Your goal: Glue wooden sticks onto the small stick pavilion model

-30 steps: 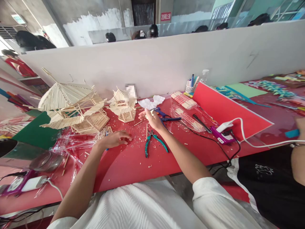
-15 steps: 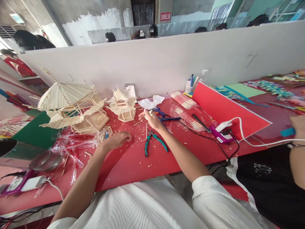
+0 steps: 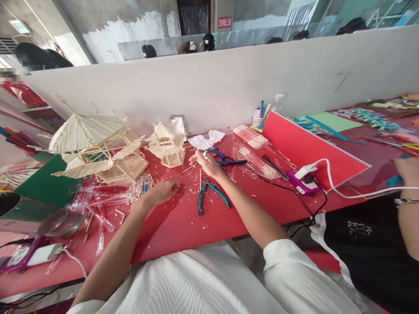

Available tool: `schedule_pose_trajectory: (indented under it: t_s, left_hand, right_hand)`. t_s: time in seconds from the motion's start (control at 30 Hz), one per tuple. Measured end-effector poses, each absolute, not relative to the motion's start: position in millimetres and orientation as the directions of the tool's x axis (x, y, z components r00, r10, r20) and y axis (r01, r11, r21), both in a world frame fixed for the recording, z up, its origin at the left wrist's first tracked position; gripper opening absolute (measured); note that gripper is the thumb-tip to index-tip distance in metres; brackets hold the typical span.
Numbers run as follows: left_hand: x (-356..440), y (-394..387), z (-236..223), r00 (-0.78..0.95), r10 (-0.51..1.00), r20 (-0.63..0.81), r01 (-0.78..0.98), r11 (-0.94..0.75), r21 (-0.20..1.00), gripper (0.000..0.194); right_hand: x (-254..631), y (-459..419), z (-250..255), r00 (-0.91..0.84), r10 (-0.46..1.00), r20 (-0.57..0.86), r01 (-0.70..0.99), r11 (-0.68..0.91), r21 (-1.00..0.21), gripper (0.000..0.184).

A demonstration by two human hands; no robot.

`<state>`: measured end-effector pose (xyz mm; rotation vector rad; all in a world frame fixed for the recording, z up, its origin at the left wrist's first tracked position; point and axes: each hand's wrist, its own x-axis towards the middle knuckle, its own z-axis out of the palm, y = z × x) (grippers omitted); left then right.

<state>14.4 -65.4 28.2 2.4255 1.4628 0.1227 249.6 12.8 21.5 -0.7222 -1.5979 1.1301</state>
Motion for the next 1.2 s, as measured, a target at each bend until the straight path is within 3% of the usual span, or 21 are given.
schedule_pose_trajectory:
  t_s: [0.33,0.57,0.63,0.77,0.87,0.93,1.03,1.13,1.2]
  left_hand:
    - [10.1,-58.8,13.5,0.381,0.924,-0.041,0.891,-0.355,0.283,0.018]
    - [5.9,-56.6,10.1,0.411,0.911,0.027,0.865,-0.399,0.303,0.014]
    - [11.2,-59.6,14.4,0.462,0.887,0.002,0.832,-0.434,0.346,0.015]
    - [34.9,-72.9,23.2,0.613,0.786,-0.081,0.683,-0.475,0.555,0.016]
    - [52.0,-84.0,27.3,0.661,0.742,-0.111,0.638,-0.478,0.603,0.017]
    - [56.9,-88.5,29.9,0.673,0.732,-0.106,0.635,-0.497,0.592,0.018]
    - [54.8,-88.8,32.7,0.697,0.715,0.041,0.599,-0.613,0.514,0.028]
    - [49.0,-83.4,29.8,0.784,0.600,0.158,0.519,-0.774,0.362,0.054]
    - [46.2,-78.9,24.0,0.846,0.520,0.114,0.476,-0.834,0.278,0.070]
  right_hand:
    - [249.9,17.1,17.3,-0.330,0.860,0.389,-0.076,0.387,-0.919,0.067]
    - [249.4,15.2,20.3,-0.315,0.876,0.366,-0.046,0.371,-0.927,0.070]
    - [249.9,14.7,20.7,-0.315,0.877,0.364,-0.032,0.373,-0.927,0.070]
    - [251.1,13.8,21.1,-0.326,0.868,0.375,-0.017,0.391,-0.920,0.070]
    - [251.9,12.6,22.2,-0.326,0.863,0.386,-0.019,0.402,-0.915,0.069]
    - [252.3,12.3,22.8,-0.327,0.860,0.392,-0.025,0.407,-0.913,0.069]
    - [252.5,13.4,22.2,-0.332,0.855,0.399,-0.030,0.413,-0.910,0.071]
    - [252.3,15.6,20.1,-0.340,0.855,0.392,-0.024,0.408,-0.912,0.072]
    - [252.2,16.8,18.8,-0.344,0.851,0.395,-0.032,0.410,-0.911,0.072]
